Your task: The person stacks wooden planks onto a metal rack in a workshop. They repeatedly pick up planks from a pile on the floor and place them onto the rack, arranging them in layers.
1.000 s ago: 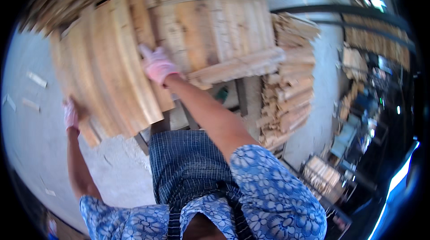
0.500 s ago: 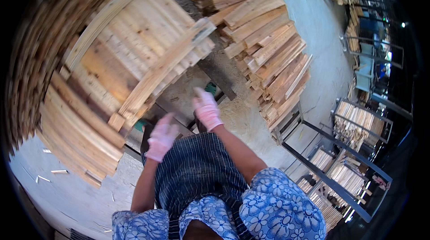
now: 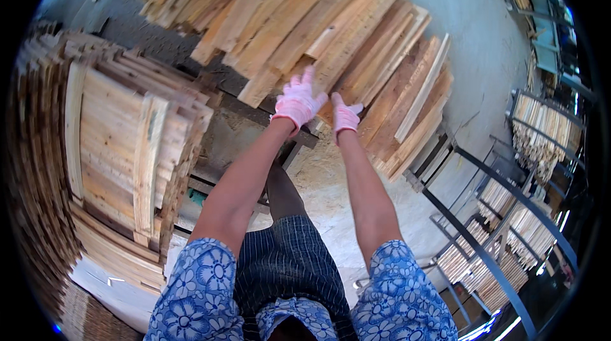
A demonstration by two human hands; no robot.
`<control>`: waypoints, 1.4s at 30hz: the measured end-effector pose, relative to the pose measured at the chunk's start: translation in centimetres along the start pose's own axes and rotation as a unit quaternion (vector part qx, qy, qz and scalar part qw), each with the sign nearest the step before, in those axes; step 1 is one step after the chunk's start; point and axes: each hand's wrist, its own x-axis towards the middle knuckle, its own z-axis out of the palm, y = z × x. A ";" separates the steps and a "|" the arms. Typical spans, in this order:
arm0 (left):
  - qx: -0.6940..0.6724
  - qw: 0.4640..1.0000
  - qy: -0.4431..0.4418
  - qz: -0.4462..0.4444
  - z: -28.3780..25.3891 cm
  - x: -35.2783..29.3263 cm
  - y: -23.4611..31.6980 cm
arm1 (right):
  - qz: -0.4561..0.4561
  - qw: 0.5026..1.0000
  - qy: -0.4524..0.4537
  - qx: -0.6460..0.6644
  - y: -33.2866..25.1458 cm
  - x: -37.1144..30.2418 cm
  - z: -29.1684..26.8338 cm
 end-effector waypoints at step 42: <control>-0.586 0.799 -0.135 -0.023 -0.8 -27.9 -10.1 | -0.039 0.840 -0.422 0.339 9.0 -22.7 -7.9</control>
